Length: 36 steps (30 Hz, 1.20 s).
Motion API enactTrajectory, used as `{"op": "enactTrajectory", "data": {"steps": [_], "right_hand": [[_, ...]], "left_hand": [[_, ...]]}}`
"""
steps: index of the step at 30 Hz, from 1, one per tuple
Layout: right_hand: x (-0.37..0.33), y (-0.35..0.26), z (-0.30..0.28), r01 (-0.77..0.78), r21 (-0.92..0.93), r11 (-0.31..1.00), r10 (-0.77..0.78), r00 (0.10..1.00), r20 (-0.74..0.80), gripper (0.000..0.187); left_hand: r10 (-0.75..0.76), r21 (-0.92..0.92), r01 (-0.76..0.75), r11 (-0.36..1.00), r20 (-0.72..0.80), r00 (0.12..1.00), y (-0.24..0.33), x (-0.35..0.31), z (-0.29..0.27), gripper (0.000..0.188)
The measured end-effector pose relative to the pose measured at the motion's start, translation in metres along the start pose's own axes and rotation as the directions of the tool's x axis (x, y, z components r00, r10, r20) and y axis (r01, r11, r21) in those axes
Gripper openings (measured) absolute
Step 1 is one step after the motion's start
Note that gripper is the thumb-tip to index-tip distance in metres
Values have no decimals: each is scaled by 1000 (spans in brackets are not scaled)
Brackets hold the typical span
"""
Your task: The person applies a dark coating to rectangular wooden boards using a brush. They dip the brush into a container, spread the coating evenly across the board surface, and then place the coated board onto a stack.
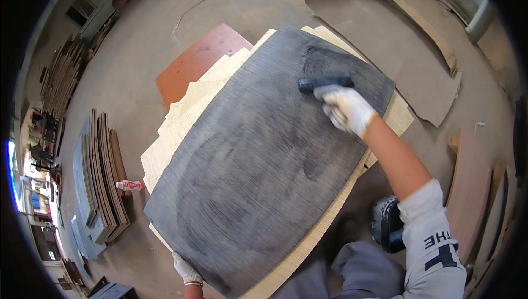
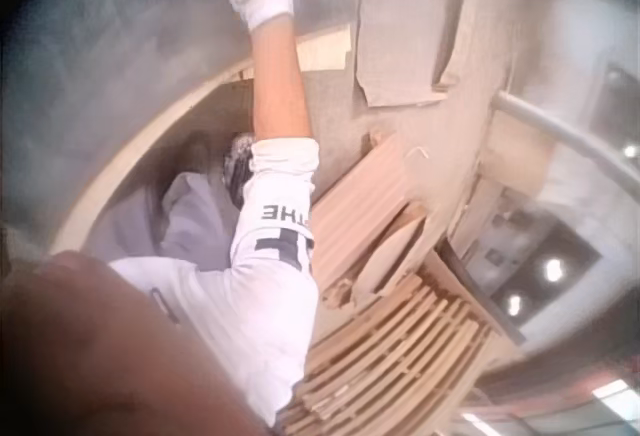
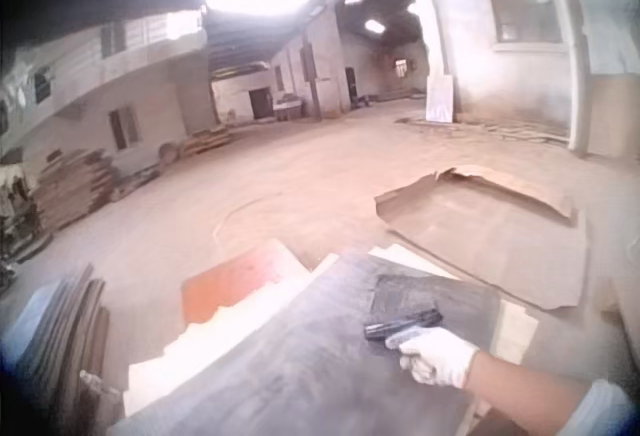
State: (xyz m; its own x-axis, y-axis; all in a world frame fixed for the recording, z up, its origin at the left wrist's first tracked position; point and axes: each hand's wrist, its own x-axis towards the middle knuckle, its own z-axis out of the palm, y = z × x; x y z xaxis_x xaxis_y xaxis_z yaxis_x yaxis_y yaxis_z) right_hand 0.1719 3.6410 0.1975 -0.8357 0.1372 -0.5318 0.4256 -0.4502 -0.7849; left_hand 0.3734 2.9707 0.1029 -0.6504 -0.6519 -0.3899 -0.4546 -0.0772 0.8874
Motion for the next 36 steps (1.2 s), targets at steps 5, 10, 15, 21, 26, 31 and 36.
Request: {"op": "enactTrajectory", "data": {"steps": [5,10,15,21,26,31,36], "right_hand": [[-46,2,-37,147,-664,734,-365,909,-201,58],[33,-43,-20,15,-931,366,-464,870,-168,66],[63,-56,45,279,-852,443,-207,957,205,61],[-69,-31,45,224,-900,-375,105,974,199,59],[0,-61,-6,-111,-851,-512,-329,941,75,52],[134,-78,34,74,-897,-436,-330,914,235,60],[74,-51,146,107,-862,-496,-165,962,215,63]], "left_hand": [[2,-49,-2,999,8,1000,2,0,5,57],[6,-40,-7,999,-10,1000,5,-3,11,55],[28,-69,-29,997,-19,999,-6,7,3,52],[15,-15,-16,1000,-45,999,-4,-12,-8,50],[26,-32,-28,999,-64,998,-8,-3,5,49],[34,-5,-34,999,-18,999,-5,4,15,50],[37,8,-37,999,-94,995,-18,4,-13,50]]}}
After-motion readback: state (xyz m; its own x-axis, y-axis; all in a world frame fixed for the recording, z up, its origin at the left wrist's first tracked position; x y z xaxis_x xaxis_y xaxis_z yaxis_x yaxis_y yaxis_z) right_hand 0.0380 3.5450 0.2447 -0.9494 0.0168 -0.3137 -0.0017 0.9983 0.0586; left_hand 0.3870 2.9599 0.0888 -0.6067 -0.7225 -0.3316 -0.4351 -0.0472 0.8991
